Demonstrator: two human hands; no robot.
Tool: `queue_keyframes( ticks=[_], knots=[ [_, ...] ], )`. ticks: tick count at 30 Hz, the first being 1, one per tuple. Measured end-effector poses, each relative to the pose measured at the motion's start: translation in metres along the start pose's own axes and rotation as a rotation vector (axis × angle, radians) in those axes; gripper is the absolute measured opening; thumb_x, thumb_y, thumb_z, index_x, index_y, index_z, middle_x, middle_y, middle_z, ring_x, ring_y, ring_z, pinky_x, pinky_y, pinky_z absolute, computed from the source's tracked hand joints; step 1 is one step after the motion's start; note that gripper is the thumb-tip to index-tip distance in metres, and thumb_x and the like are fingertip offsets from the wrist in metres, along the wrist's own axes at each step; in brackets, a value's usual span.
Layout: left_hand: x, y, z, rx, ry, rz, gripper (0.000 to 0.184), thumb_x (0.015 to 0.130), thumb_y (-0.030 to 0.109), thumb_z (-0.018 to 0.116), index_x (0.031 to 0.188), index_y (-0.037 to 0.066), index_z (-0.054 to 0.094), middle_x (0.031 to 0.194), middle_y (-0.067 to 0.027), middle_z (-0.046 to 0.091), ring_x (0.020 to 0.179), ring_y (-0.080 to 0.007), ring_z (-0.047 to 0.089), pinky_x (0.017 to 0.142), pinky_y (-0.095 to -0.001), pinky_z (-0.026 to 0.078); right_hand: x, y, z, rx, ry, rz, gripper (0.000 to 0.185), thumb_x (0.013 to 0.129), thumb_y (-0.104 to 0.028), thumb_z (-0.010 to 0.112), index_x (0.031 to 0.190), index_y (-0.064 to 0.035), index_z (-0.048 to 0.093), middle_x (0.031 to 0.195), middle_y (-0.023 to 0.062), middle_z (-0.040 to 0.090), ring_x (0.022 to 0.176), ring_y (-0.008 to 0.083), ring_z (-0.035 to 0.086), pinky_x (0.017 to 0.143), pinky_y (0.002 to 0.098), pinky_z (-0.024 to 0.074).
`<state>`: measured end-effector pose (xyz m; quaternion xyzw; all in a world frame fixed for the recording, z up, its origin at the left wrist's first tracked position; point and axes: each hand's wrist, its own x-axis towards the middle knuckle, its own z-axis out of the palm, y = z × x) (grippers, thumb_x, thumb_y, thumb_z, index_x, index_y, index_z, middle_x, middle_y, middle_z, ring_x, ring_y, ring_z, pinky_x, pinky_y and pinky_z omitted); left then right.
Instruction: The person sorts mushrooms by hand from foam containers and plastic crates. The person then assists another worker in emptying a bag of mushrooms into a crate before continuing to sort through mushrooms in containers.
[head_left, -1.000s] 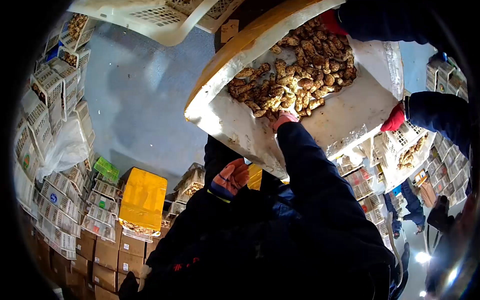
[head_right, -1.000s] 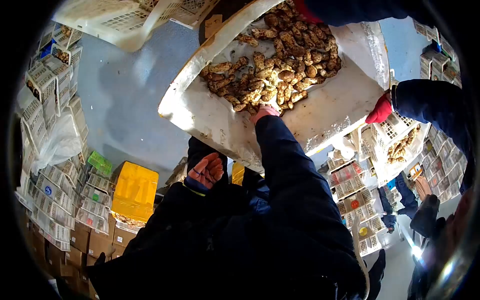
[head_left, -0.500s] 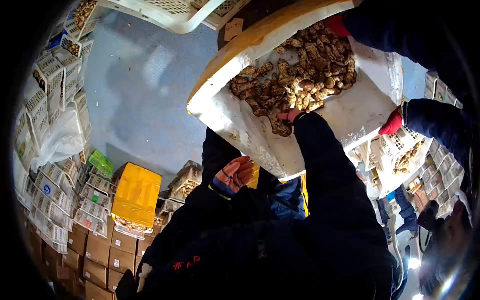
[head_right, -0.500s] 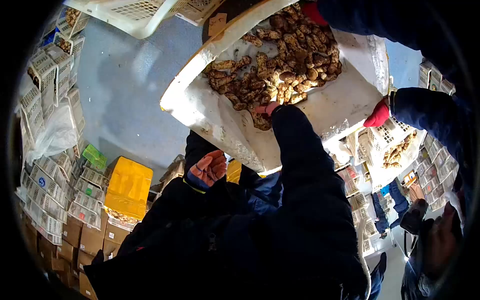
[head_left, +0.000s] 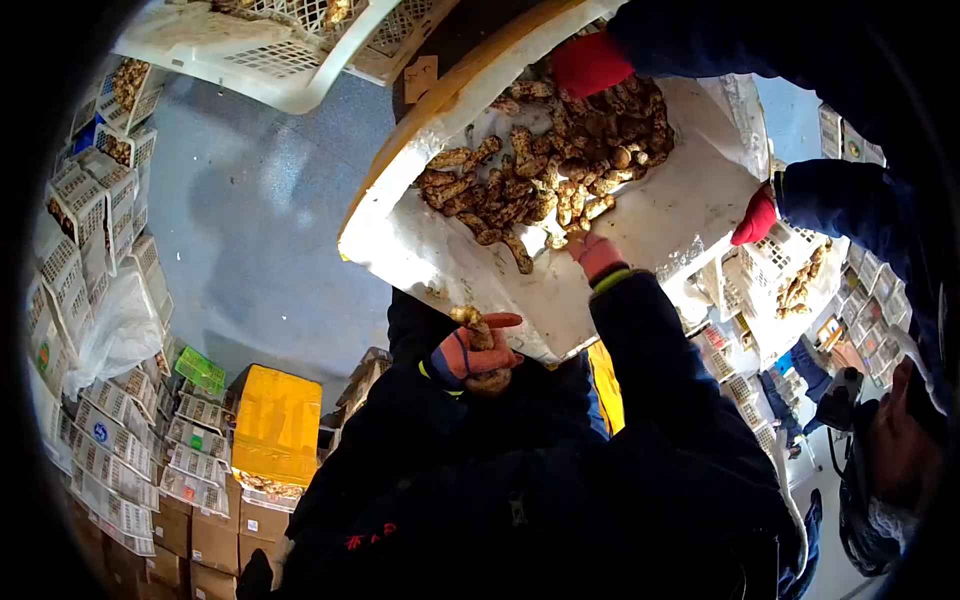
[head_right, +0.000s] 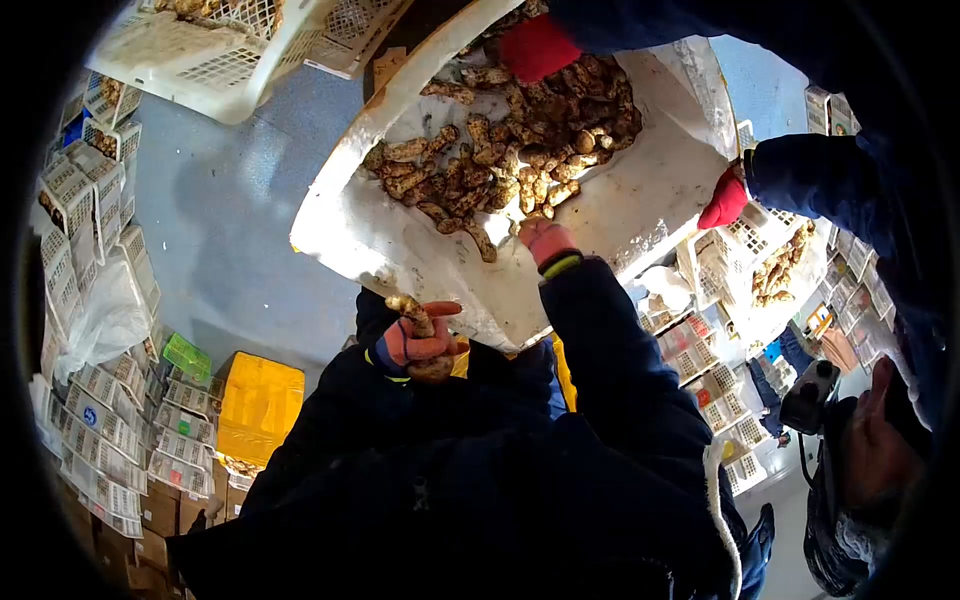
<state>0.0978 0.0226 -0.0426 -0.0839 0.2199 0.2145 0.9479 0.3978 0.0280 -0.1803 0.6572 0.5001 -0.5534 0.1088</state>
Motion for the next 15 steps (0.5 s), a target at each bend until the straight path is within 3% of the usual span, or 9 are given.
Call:
queue_keyframes(
  ticks=[1,2,3,6,7,10,14,15],
  knots=[
    [0.006,-0.013,-0.017,-0.115,-0.171,0.081,0.065,0.071,0.007,0.061,0.127,0.000,0.029,0.077,-0.0076,0.055,0.081,-0.0217,0.055,0.090,-0.0372,0.038,0.035,0.044,0.026,0.026,0.131,0.052,0.036,0.080,-0.029,0.047,0.107,-0.0057,0.053,0.105,0.0148,0.056,0.097,0.0259,0.053,0.079,0.0330,0.0427],
    [0.013,-0.019,-0.028,-0.225,-0.342,0.167,0.063,0.072,0.009,0.061,0.126,0.000,0.031,0.076,-0.0068,0.055,0.077,-0.0208,0.055,0.090,-0.0378,0.037,0.056,0.021,0.016,-0.099,-0.064,0.290,0.040,0.082,-0.023,0.048,0.118,-0.0066,0.045,0.121,0.0088,0.047,0.112,0.0218,0.044,0.091,0.0273,0.0347],
    [0.008,-0.004,0.002,-0.296,-0.173,0.175,0.057,0.075,0.016,0.058,0.125,-0.001,0.034,0.068,-0.0050,0.052,0.068,-0.0194,0.053,0.092,-0.0397,0.037,0.085,0.031,0.036,-0.562,-0.177,0.264,0.044,0.081,-0.030,0.048,0.121,-0.0104,0.043,0.122,0.0064,0.047,0.111,0.0204,0.045,0.091,0.0270,0.0349],
    [-0.015,-0.002,0.003,-0.208,0.233,0.011,0.054,0.078,0.009,0.055,0.125,-0.005,0.031,0.069,-0.0084,0.055,0.076,-0.0210,0.056,0.090,-0.0373,0.038,0.088,-0.006,0.049,-0.640,-0.177,0.360,0.045,0.081,-0.031,0.049,0.120,-0.0098,0.044,0.121,0.0071,0.047,0.108,0.0220,0.046,0.089,0.0286,0.0369],
    [-0.017,0.001,0.006,-0.068,0.268,-0.020,0.053,0.077,0.017,0.056,0.124,0.001,0.036,0.063,-0.0049,0.051,0.073,-0.0211,0.056,0.091,-0.0411,0.038,0.087,-0.014,0.049,-0.630,-0.158,0.376,0.045,0.081,-0.031,0.049,0.119,-0.0096,0.044,0.120,0.0073,0.048,0.107,0.0226,0.047,0.088,0.0291,0.0375],
    [-0.022,-0.011,-0.009,-0.195,0.104,0.050,0.052,0.077,0.015,0.055,0.124,0.003,0.037,0.071,-0.0088,0.058,0.081,-0.0253,0.057,0.090,-0.0414,0.039,0.079,-0.019,0.044,-0.595,-0.134,0.382,0.045,0.080,-0.032,0.050,0.118,-0.0091,0.044,0.119,0.0081,0.048,0.104,0.0242,0.049,0.086,0.0307,0.0395],
    [-0.015,-0.004,0.005,-0.277,0.115,0.081,0.056,0.075,0.006,0.053,0.127,0.008,0.034,0.128,-0.0134,0.038,0.118,-0.0281,0.037,0.097,-0.0414,0.030,0.068,-0.025,0.035,-0.555,-0.160,0.328,0.046,0.079,-0.034,0.052,0.117,-0.0083,0.045,0.116,0.0090,0.049,0.100,0.0264,0.051,0.083,0.0329,0.0421],
    [-0.014,-0.003,0.005,-0.273,0.085,0.093,0.064,0.073,0.001,0.051,0.131,0.010,0.027,0.138,-0.0094,0.022,0.126,-0.0261,0.024,0.101,-0.0421,0.022,0.065,-0.030,0.033,-0.550,-0.198,0.307,0.050,0.078,-0.035,0.053,0.117,-0.0074,0.043,0.117,0.0107,0.049,0.100,0.0269,0.051,0.082,0.0329,0.0425]
  ],
)
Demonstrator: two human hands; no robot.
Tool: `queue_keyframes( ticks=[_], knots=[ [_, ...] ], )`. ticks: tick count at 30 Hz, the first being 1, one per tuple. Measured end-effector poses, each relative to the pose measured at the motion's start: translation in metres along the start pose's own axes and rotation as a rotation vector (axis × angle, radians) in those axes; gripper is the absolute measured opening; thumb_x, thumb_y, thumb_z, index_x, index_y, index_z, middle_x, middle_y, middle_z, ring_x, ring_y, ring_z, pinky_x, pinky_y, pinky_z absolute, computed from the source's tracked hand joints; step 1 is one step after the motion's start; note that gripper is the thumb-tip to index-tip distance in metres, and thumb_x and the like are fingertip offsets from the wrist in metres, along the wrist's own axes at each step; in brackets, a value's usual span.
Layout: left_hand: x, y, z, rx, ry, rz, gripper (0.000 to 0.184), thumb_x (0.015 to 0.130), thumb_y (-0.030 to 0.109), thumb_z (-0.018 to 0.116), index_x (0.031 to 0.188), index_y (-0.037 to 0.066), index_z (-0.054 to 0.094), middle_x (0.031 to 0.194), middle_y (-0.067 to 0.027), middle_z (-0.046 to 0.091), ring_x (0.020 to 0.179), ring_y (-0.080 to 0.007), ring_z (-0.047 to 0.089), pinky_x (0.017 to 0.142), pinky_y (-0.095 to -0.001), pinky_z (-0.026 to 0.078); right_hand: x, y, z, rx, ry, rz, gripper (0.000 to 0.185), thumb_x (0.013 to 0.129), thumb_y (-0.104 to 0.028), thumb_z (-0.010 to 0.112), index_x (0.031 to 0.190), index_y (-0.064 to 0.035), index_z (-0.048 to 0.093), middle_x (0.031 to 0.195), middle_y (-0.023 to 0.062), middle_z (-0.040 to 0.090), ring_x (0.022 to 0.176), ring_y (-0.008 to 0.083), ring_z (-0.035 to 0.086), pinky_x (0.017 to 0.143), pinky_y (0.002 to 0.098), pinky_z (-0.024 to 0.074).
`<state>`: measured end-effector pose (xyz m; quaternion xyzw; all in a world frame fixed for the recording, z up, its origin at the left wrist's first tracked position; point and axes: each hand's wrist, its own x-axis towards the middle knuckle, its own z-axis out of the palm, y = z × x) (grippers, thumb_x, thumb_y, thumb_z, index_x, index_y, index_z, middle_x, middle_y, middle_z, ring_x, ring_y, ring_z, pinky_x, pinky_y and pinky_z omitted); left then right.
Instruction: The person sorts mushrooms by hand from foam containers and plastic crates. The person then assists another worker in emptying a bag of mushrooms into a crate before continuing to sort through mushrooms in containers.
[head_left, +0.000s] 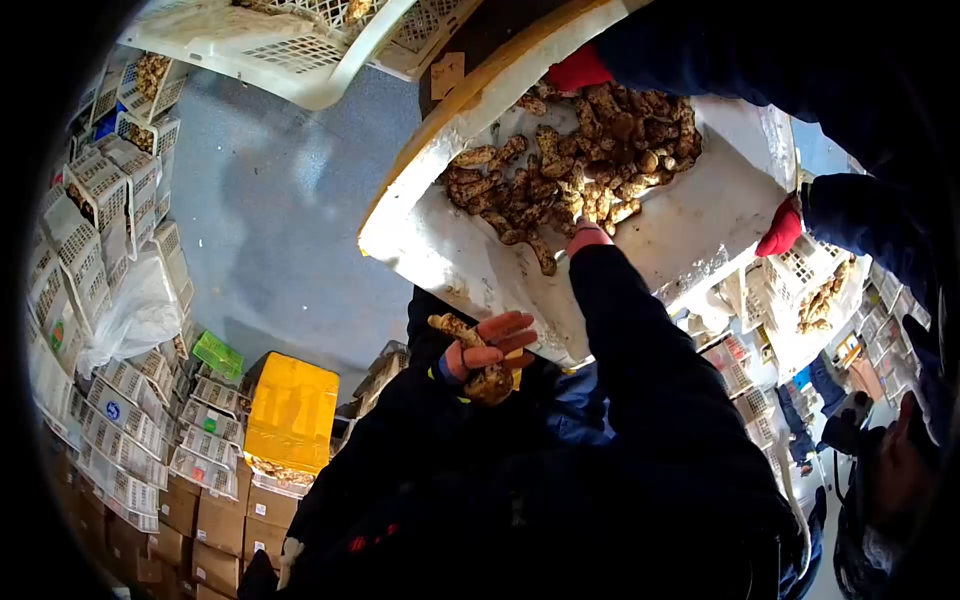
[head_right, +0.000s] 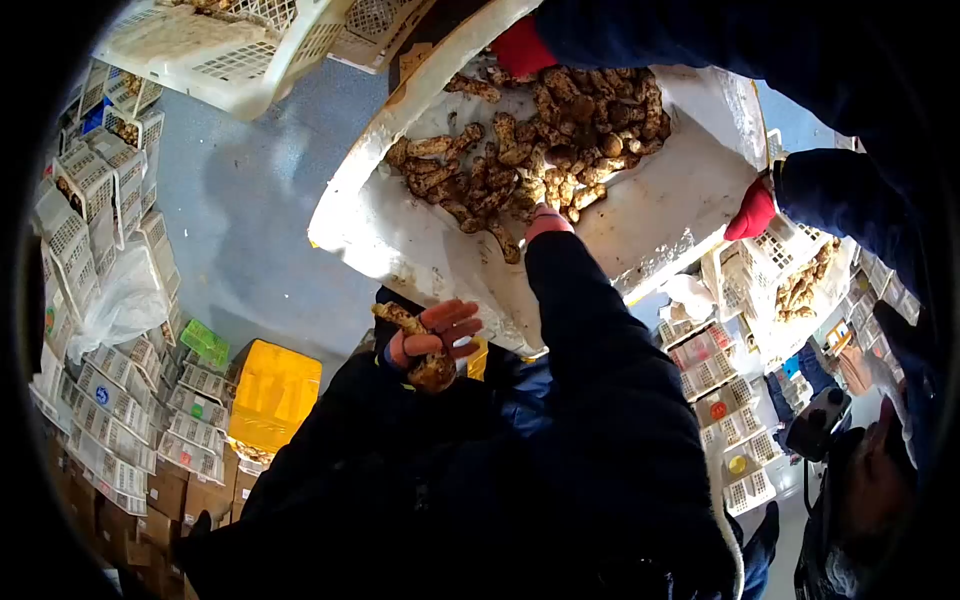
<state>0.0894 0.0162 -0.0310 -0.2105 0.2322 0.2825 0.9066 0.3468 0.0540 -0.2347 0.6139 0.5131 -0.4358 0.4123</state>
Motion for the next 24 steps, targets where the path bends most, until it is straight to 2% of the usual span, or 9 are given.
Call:
queue_keyframes(
  ticks=[3,5,11,12,13,14,17,19,24],
  knots=[
    [0.012,-0.003,-0.027,0.178,-0.180,0.180,0.070,0.071,-0.001,0.051,0.133,0.010,0.021,0.139,-0.0085,0.020,0.126,-0.0257,0.022,0.101,-0.0446,0.020,-0.039,0.013,-0.007,0.285,0.221,-0.112,0.051,0.072,-0.039,0.060,0.109,-0.0053,0.048,0.098,0.0150,0.058,0.091,0.0272,0.055,0.077,0.0352,0.0443],
    [0.008,0.001,-0.005,0.088,0.028,0.167,0.077,0.068,-0.001,0.055,0.135,0.014,0.019,0.138,-0.0078,0.021,0.126,-0.0249,0.022,0.102,-0.0434,0.019,-0.111,-0.006,-0.048,0.547,0.233,-0.391,0.041,0.069,-0.032,0.067,0.097,-0.0049,0.055,0.072,0.0078,0.060,0.064,0.0187,0.059,0.059,0.0303,0.0461],
    [-0.002,0.024,0.017,0.245,-0.083,-0.020,0.087,0.062,-0.002,0.065,0.134,0.012,0.017,0.130,-0.0149,0.033,0.118,-0.0307,0.036,0.096,-0.0433,0.030,-0.206,-0.045,-0.103,0.578,-0.079,-0.913,0.040,0.073,-0.028,0.064,0.101,-0.0021,0.052,0.088,0.0077,0.060,0.081,0.0186,0.058,0.072,0.0308,0.0448],
    [-0.006,0.027,0.020,0.190,-0.090,-0.060,0.085,0.063,-0.002,0.065,0.133,0.010,0.019,0.130,-0.0155,0.034,0.118,-0.0301,0.036,0.097,-0.0428,0.030,-0.169,-0.039,-0.067,0.618,0.472,-0.984,0.025,0.081,-0.028,0.054,0.090,-0.0056,0.061,0.082,0.0116,0.062,0.073,0.0227,0.060,0.063,0.0296,0.0460],
    [-0.009,0.029,0.024,0.133,-0.098,-0.100,0.083,0.063,-0.003,0.064,0.132,0.008,0.020,0.129,-0.0160,0.035,0.118,-0.0296,0.036,0.097,-0.0423,0.030,-0.152,-0.045,-0.081,1.180,0.006,-0.527,0.026,0.083,-0.028,0.052,0.092,-0.0054,0.061,0.082,0.0102,0.062,0.071,0.0198,0.060,0.064,0.0270,0.0452],
    [-0.010,0.032,0.027,0.079,-0.108,-0.137,0.081,0.064,-0.003,0.064,0.132,0.007,0.021,0.128,-0.0166,0.036,0.118,-0.0291,0.036,0.097,-0.0418,0.030,-0.113,-0.050,-0.081,0.796,0.122,-0.352,0.028,0.083,-0.029,0.051,0.095,-0.0053,0.060,0.076,0.0083,0.061,0.068,0.0199,0.057,0.066,0.0271,0.0444],
    [-0.006,0.028,0.000,0.164,-0.255,-0.135,0.075,0.066,0.000,0.065,0.130,0.005,0.025,0.123,-0.0176,0.041,0.118,-0.0311,0.035,0.097,-0.0434,0.030,0.032,-0.068,0.013,0.272,0.173,-0.393,0.027,0.083,-0.021,0.048,0.102,-0.0047,0.057,0.110,0.0164,0.053,0.094,0.0296,0.055,0.075,0.0419,0.0447],
    [-0.002,0.027,-0.006,0.233,-0.406,-0.087,0.071,0.067,0.007,0.066,0.127,0.005,0.028,0.120,-0.0182,0.043,0.120,-0.0331,0.033,0.097,-0.0455,0.029,0.055,-0.109,0.030,-0.792,-0.120,-0.586,0.028,0.082,-0.020,0.050,0.103,-0.0032,0.057,0.109,0.0165,0.054,0.095,0.0312,0.055,0.073,0.0453,0.0461],
    [-0.016,0.017,-0.008,0.048,-0.420,0.004,0.067,0.069,0.012,0.068,0.125,0.007,0.031,0.120,-0.0174,0.043,0.121,-0.0350,0.029,0.098,-0.0479,0.025,0.010,-0.138,-0.028,-0.055,-0.236,-0.196,0.035,0.080,-0.019,0.045,0.110,-0.0033,0.052,0.107,0.0182,0.055,0.092,0.0321,0.056,0.076,0.0415,0.0462]
  ],
)
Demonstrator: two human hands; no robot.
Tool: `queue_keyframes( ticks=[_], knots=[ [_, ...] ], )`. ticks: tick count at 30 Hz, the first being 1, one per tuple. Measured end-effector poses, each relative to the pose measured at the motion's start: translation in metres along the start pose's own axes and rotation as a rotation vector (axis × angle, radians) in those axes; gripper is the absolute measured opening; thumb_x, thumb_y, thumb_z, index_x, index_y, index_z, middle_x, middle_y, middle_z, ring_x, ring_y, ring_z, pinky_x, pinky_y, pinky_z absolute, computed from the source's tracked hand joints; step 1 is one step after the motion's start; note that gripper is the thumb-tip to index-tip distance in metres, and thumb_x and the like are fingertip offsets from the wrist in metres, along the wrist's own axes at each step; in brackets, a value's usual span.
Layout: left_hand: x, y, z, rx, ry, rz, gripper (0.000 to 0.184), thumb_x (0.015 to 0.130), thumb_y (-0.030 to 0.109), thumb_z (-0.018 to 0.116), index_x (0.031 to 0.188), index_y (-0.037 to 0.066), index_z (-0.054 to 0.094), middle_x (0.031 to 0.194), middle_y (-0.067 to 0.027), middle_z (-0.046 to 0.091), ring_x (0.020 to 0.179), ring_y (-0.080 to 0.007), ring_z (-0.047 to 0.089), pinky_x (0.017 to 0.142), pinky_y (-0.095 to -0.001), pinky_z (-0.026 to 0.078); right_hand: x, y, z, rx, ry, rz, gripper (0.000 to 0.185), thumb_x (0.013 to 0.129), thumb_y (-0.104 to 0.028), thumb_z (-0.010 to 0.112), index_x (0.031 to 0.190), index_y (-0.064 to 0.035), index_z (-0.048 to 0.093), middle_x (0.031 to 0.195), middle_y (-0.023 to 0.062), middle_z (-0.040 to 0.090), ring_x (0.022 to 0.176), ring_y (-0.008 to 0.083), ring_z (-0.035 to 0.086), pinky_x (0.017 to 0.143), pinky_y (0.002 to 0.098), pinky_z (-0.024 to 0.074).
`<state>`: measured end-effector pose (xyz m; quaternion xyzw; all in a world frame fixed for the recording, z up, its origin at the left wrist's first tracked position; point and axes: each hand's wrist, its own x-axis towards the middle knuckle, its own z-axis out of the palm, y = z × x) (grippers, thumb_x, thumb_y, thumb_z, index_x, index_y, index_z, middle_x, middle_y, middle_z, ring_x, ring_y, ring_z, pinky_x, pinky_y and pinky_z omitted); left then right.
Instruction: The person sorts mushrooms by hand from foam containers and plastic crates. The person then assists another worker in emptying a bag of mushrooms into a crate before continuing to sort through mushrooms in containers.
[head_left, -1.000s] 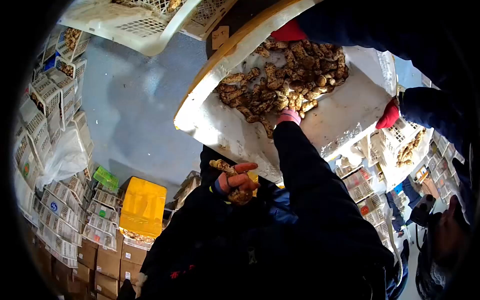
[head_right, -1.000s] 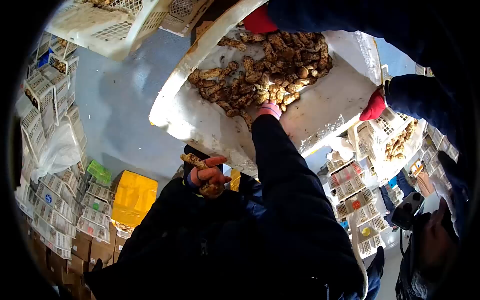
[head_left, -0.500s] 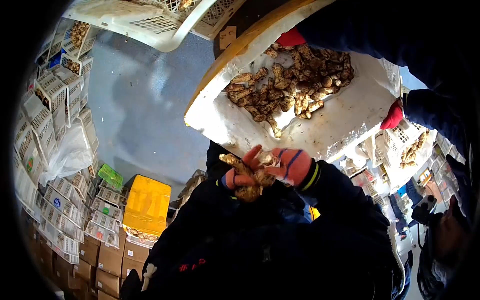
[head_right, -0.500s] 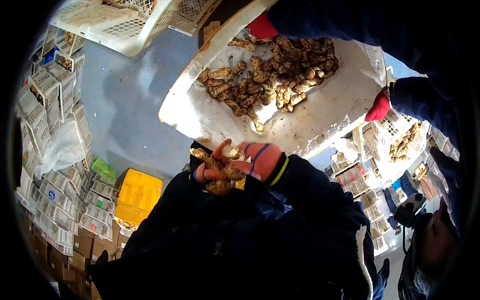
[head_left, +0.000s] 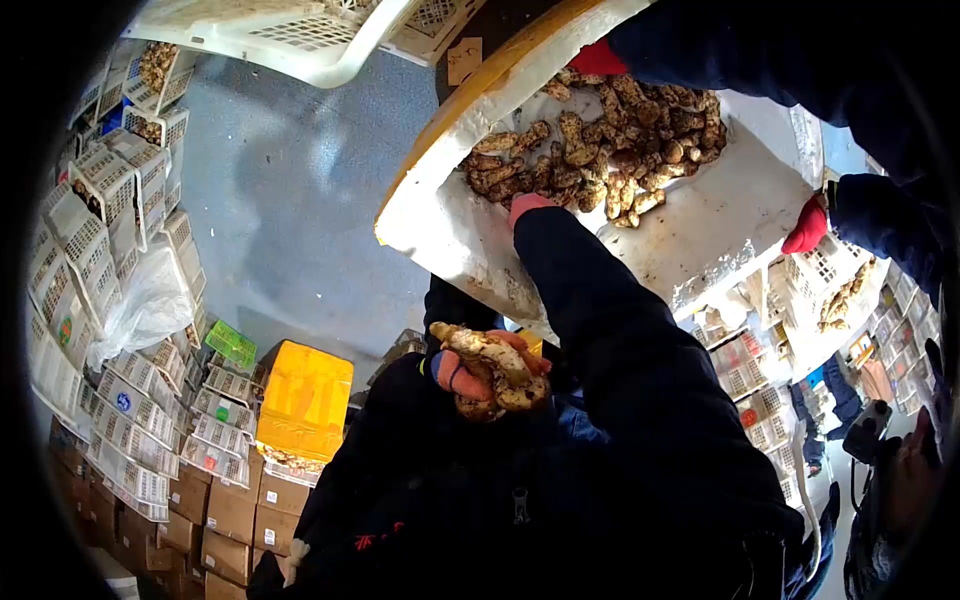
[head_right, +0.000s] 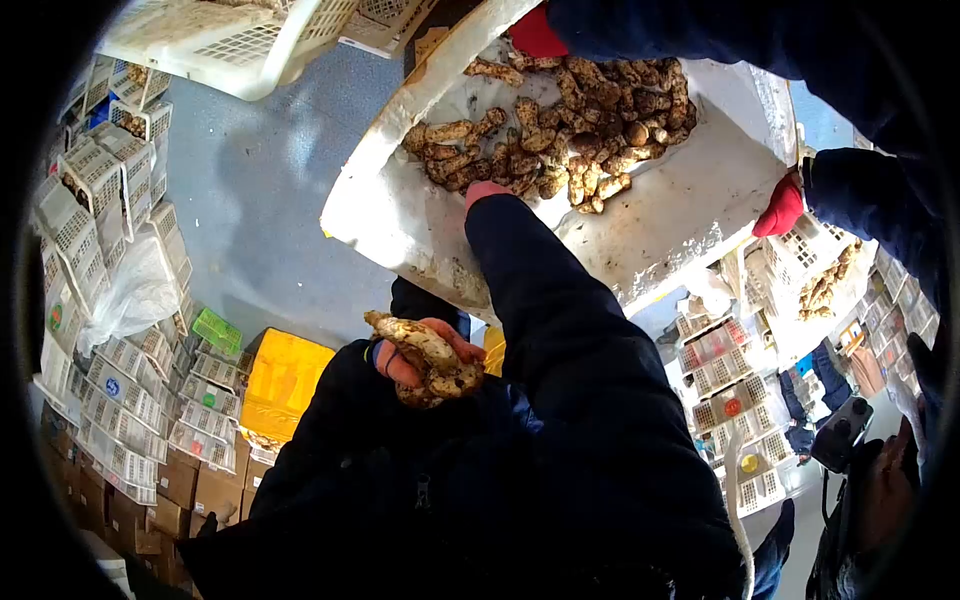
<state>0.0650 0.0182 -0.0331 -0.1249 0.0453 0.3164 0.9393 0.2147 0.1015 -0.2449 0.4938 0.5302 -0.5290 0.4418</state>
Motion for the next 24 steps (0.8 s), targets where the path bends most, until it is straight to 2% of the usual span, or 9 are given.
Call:
queue_keyframes(
  ticks=[5,9,11,13,15,18,20,22,24],
  knots=[
    [-0.004,0.014,0.006,-0.046,0.134,0.014,0.057,0.069,0.013,0.068,0.119,0.005,0.041,0.117,-0.0181,0.047,0.119,-0.0352,0.033,0.096,-0.0466,0.029,-0.027,0.015,-0.014,0.014,0.125,-0.066,0.035,0.079,-0.019,0.046,0.110,-0.0036,0.051,0.110,0.0165,0.053,0.097,0.0312,0.054,0.079,0.0418,0.0450],
    [-0.003,0.034,0.000,0.174,0.211,-0.008,0.052,0.069,0.015,0.067,0.115,0.004,0.045,0.110,-0.0197,0.052,0.113,-0.0354,0.041,0.090,-0.0452,0.037,-0.065,0.067,0.006,0.253,0.572,-0.207,0.038,0.073,-0.028,0.059,0.103,-0.0046,0.055,0.101,0.0154,0.057,0.094,0.0274,0.055,0.080,0.0316,0.0443],
    [-0.003,0.039,-0.004,0.201,0.262,-0.102,0.051,0.067,0.019,0.069,0.113,0.008,0.048,0.123,-0.0186,0.041,0.119,-0.0350,0.033,0.093,-0.0452,0.033,-0.109,0.090,-0.004,0.626,0.364,-0.210,0.040,0.069,-0.024,0.067,0.102,-0.0052,0.054,0.104,0.0144,0.055,0.097,0.0255,0.053,0.085,0.0308,0.0407],
    [0.015,0.032,0.002,0.212,0.187,-0.040,0.049,0.067,0.022,0.069,0.111,0.012,0.050,0.131,-0.0170,0.028,0.123,-0.0336,0.025,0.096,-0.0450,0.030,-0.165,0.098,-0.002,0.990,0.441,-0.783,0.037,0.066,-0.015,0.070,0.099,-0.0074,0.054,0.114,0.0139,0.049,0.103,0.0253,0.048,0.088,0.0335,0.0371],
    [0.029,0.026,0.004,0.245,0.079,-0.068,0.047,0.066,0.029,0.070,0.107,0.015,0.052,0.139,-0.0135,0.006,0.128,-0.0309,0.011,0.098,-0.0448,0.025,-0.218,0.082,-0.012,0.933,0.363,-0.923,0.035,0.065,-0.012,0.071,0.096,-0.0082,0.054,0.122,0.0153,0.041,0.111,0.0281,0.042,0.090,0.0382,0.0354],
    [0.041,0.014,0.012,0.210,-0.121,-0.070,0.051,0.072,0.032,0.064,0.114,0.009,0.048,0.138,-0.0134,0.014,0.123,-0.0295,0.027,0.097,-0.0435,0.025,-0.254,0.059,-0.005,0.816,0.492,-0.949,0.034,0.064,-0.010,0.071,0.094,-0.0070,0.054,0.122,0.0182,0.040,0.116,0.0343,0.036,0.091,0.0418,0.0336],
    [0.030,0.016,0.026,0.094,0.205,-0.343,0.050,0.072,0.030,0.066,0.112,0.005,0.050,0.131,-0.0136,0.028,0.108,-0.0256,0.043,0.090,-0.0428,0.032,-0.259,0.050,-0.001,0.791,0.541,-0.995,0.035,0.064,-0.011,0.070,0.096,-0.0068,0.054,0.122,0.0175,0.041,0.117,0.0352,0.034,0.092,0.0423,0.0322],
    [0.035,0.015,0.025,0.060,-0.022,-0.203,0.043,0.073,0.024,0.066,0.109,0.006,0.052,0.130,-0.0145,0.027,0.114,-0.0285,0.037,0.093,-0.0426,0.031,-0.252,0.051,-0.006,0.752,0.466,-1.114,0.038,0.070,-0.017,0.066,0.104,-0.0058,0.053,0.123,0.0163,0.041,0.118,0.0328,0.034,0.093,0.0421,0.0309],
    [0.038,0.015,0.021,0.028,-0.209,-0.096,0.040,0.073,0.021,0.066,0.108,0.007,0.053,0.130,-0.0150,0.026,0.116,-0.0302,0.034,0.094,-0.0425,0.030,-0.232,0.063,-0.011,1.092,0.305,-0.882,0.038,0.078,-0.020,0.058,0.112,-0.0047,0.051,0.116,0.0136,0.049,0.110,0.0243,0.045,0.092,0.0345,0.0342]
  ],
)
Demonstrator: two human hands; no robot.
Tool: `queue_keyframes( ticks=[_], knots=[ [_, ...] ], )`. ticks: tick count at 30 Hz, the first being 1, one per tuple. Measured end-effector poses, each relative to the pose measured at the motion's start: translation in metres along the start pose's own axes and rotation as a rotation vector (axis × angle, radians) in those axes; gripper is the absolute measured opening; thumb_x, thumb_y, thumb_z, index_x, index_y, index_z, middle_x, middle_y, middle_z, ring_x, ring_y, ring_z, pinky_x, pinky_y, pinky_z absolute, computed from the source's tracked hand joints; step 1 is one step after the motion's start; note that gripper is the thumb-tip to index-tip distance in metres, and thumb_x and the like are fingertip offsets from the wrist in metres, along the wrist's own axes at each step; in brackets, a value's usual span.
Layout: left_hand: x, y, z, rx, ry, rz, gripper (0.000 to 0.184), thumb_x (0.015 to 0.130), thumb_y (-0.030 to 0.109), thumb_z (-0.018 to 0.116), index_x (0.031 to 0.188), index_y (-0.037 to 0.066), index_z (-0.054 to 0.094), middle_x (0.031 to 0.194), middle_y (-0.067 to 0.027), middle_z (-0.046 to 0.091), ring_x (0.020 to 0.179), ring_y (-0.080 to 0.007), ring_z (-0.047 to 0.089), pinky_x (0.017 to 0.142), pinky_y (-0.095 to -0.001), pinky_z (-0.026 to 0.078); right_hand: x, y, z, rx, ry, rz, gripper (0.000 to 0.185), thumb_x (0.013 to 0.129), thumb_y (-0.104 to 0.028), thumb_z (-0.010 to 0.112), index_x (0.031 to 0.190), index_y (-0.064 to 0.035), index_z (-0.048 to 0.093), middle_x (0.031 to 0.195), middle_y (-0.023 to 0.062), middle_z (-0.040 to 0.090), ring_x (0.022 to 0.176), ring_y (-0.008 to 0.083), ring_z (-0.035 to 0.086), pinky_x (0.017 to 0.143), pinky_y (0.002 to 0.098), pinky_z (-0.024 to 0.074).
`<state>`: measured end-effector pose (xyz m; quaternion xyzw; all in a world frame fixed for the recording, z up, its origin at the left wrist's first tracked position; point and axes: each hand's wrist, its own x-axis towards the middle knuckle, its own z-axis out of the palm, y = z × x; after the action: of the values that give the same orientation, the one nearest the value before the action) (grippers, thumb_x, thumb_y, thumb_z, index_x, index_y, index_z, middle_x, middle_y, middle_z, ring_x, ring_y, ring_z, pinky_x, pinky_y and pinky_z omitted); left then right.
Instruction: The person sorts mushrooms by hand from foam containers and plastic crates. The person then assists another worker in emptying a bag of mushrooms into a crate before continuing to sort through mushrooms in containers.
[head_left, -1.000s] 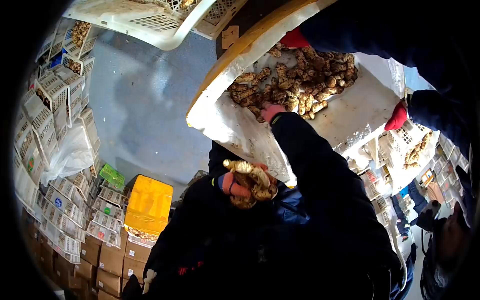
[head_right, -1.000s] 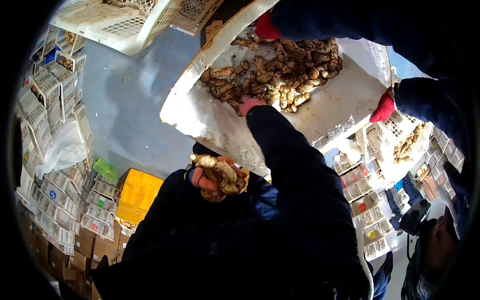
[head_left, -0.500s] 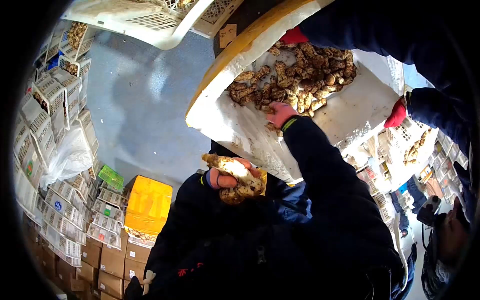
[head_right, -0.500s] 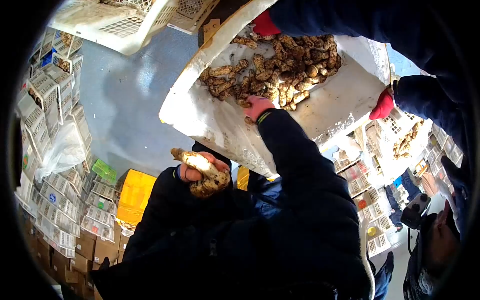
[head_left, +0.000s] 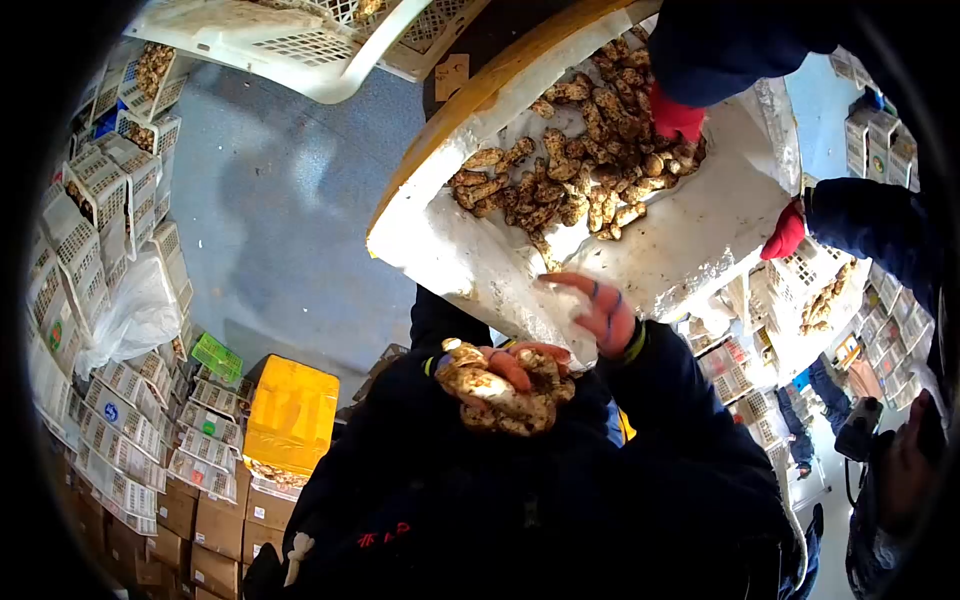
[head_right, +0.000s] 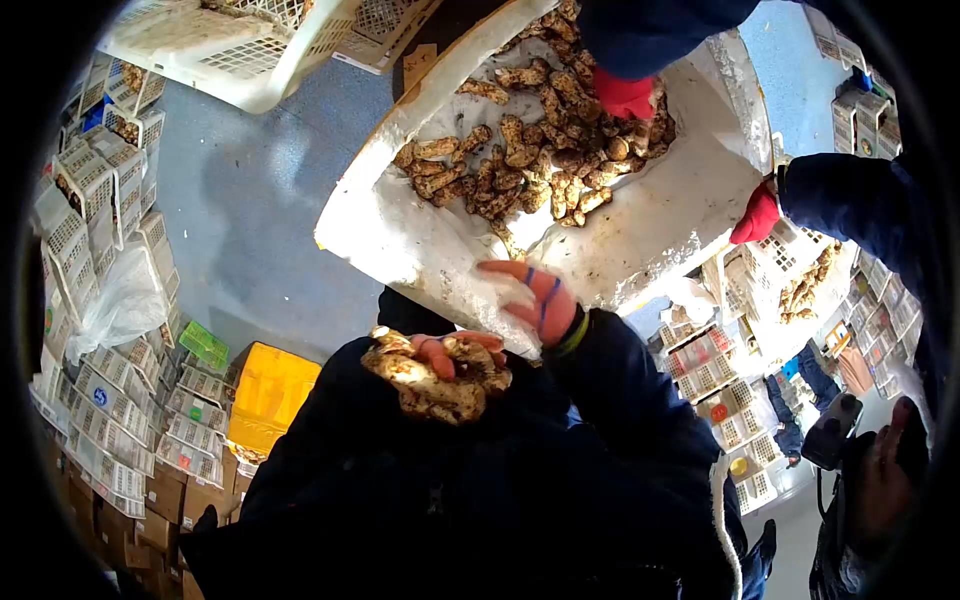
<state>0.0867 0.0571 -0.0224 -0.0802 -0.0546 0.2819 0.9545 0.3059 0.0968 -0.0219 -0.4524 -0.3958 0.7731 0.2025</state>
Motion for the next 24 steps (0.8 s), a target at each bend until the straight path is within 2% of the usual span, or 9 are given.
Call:
queue_keyframes(
  ticks=[1,2,3,5,9,17,19,22,24],
  knots=[
    [-0.001,-0.002,-0.003,0.000,-0.015,0.014,0.040,0.073,0.021,0.066,0.108,0.007,0.053,0.130,-0.0149,0.025,0.117,-0.0304,0.034,0.094,-0.0425,0.030,0.015,0.024,-0.015,-0.336,0.157,0.007,0.036,0.078,-0.017,0.056,0.111,-0.0040,0.051,0.110,0.0126,0.054,0.104,0.0224,0.050,0.089,0.0312,0.0370],
    [-0.003,-0.004,-0.005,-0.001,-0.026,0.024,0.040,0.073,0.021,0.066,0.109,0.007,0.053,0.131,-0.0149,0.024,0.117,-0.0307,0.033,0.095,-0.0425,0.029,0.040,0.070,-0.026,-0.303,0.327,0.069,0.034,0.078,-0.015,0.054,0.109,-0.0037,0.051,0.107,0.0138,0.056,0.101,0.0245,0.052,0.087,0.0332,0.0390],
    [-0.005,-0.007,-0.007,-0.005,-0.031,0.031,0.040,0.073,0.022,0.066,0.109,0.008,0.052,0.131,-0.0148,0.023,0.117,-0.0309,0.033,0.095,-0.0425,0.029,0.069,0.070,-0.038,-0.749,0.324,-0.013,0.031,0.079,-0.018,0.052,0.106,-0.0037,0.052,0.108,0.0137,0.054,0.100,0.0281,0.051,0.087,0.0354,0.0391],
    [-0.010,-0.008,-0.012,-0.009,-0.033,0.050,0.041,0.073,0.022,0.066,0.109,0.008,0.052,0.132,-0.0147,0.021,0.118,-0.0314,0.032,0.095,-0.0425,0.029,0.132,0.127,-0.052,-1.505,0.012,0.031,0.026,0.083,-0.017,0.039,0.104,-0.0109,0.054,0.109,0.0092,0.052,0.101,0.0262,0.048,0.085,0.0345,0.0402],
    [-0.021,-0.011,-0.013,-0.021,-0.015,0.101,0.041,0.073,0.022,0.066,0.110,0.009,0.051,0.133,-0.0145,0.016,0.119,-0.0323,0.030,0.096,-0.0424,0.028,0.188,0.141,-0.047,-1.962,-0.356,0.206,0.025,0.082,-0.017,0.039,0.099,-0.0139,0.057,0.107,0.0040,0.053,0.103,0.0217,0.047,0.083,0.0429,0.0384],
    [-0.019,0.001,-0.006,0.010,-0.020,0.145,0.043,0.073,0.022,0.066,0.111,0.011,0.050,0.136,-0.0141,0.007,0.121,-0.0343,0.026,0.097,-0.0424,0.027,0.148,0.154,-0.074,-1.887,-0.118,0.131,0.019,0.077,-0.019,0.042,0.084,-0.0134,0.059,0.091,0.0040,0.052,0.093,0.0220,0.048,0.074,0.0421,0.0388],
    [-0.019,-0.003,-0.011,0.029,-0.048,0.160,0.044,0.073,0.023,0.066,0.112,0.011,0.049,0.137,-0.0140,0.005,0.121,-0.0347,0.025,0.098,-0.0423,0.026,0.139,0.128,-0.081,-1.748,-0.235,0.268,0.021,0.077,-0.023,0.048,0.092,-0.0129,0.059,0.111,0.0075,0.050,0.105,0.0258,0.046,0.081,0.0435,0.0377],
    [-0.016,-0.006,-0.022,0.086,-0.138,0.233,0.046,0.073,0.024,0.066,0.113,0.010,0.047,0.137,-0.0135,0.001,0.122,-0.0342,0.023,0.098,-0.0419,0.027,0.114,0.110,-0.094,-1.671,0.017,0.031,0.033,0.072,-0.030,0.057,0.101,-0.0149,0.058,0.122,0.0112,0.042,0.115,0.0300,0.037,0.090,0.0431,0.0340],
    [-0.014,-0.002,-0.019,0.078,-0.112,0.195,0.046,0.074,0.024,0.065,0.113,0.008,0.047,0.137,-0.0136,0.002,0.122,-0.0340,0.023,0.097,-0.0414,0.029,0.118,0.113,-0.094,-1.498,0.124,0.140,0.043,0.069,-0.034,0.061,0.107,-0.0160,0.055,0.128,0.0134,0.035,0.119,0.0331,0.030,0.094,0.0423,0.0301]
  ],
)
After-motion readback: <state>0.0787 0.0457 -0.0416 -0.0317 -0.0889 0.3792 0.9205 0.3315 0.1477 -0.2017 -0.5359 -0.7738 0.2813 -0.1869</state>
